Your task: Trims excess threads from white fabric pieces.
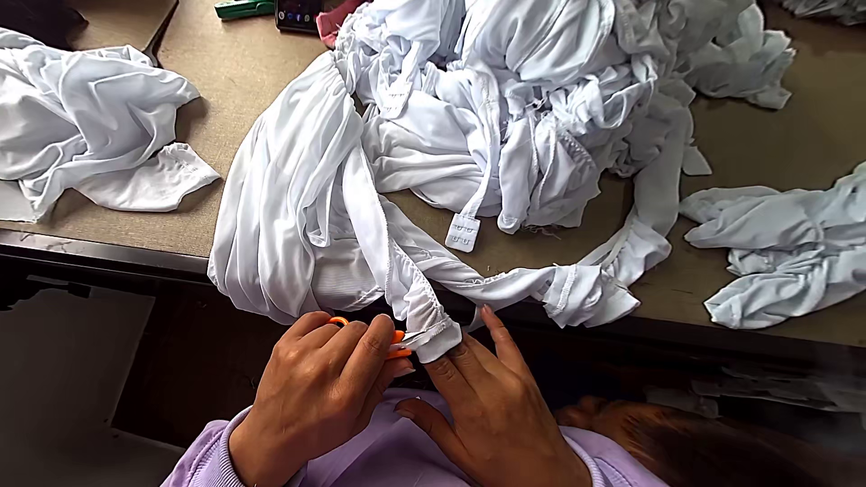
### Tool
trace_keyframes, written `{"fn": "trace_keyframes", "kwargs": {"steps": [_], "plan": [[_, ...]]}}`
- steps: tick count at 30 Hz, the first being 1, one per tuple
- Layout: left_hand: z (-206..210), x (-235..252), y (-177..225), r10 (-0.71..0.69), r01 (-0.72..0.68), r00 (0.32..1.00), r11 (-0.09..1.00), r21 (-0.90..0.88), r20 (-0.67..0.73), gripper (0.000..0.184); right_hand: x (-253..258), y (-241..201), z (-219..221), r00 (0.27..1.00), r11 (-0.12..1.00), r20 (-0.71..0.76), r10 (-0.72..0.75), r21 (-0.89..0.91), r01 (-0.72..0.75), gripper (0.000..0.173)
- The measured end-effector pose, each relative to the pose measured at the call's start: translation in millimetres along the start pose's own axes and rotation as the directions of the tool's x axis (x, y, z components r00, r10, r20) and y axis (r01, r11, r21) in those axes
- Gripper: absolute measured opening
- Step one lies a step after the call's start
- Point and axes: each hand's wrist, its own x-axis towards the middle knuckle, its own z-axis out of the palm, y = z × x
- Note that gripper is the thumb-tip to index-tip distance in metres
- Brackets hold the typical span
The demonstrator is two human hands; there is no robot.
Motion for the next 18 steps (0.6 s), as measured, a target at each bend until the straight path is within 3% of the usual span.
{"fn": "trace_keyframes", "kwargs": {"steps": [7, 10, 13, 14, 16, 18], "plan": [[-5, -7, -1, -0.02, 0.004, 0.989, 0.994, -0.109, -0.144, 0.037, -2, 3, 5, 0.999, 0.997, -0.019, 0.036, 0.075, -0.034, 0.051], [-14, -15, 1, -0.052, 0.023, 0.985, 0.985, -0.171, -0.164, 0.036, -8, 2, 6, 0.99, 0.901, 0.002, 0.142, 0.414, -0.13, 0.05], [-19, -36, -1, -0.133, 0.152, 0.983, 0.975, -0.164, 0.124, 0.039, -14, 7, 2, 0.966, 0.637, 0.096, 0.24, 0.735, -0.231, 0.04], [-19, -46, -2, -0.175, 0.204, 0.951, 0.975, -0.091, 0.256, 0.042, -16, 12, -1, 0.96, 0.611, 0.097, 0.264, 0.753, -0.244, 0.034], [-18, -64, -3, -0.313, 0.345, 0.824, 0.939, 0.02, 0.472, 0.064, -15, 21, -17, 0.951, 0.583, 0.077, 0.3, 0.774, -0.246, 0.024], [-25, -74, -5, -0.416, 0.442, 0.743, 0.893, 0.081, 0.525, 0.075, -5, 28, -45, 0.95, 0.521, 0.052, 0.308, 0.826, -0.214, 0.019]]}}
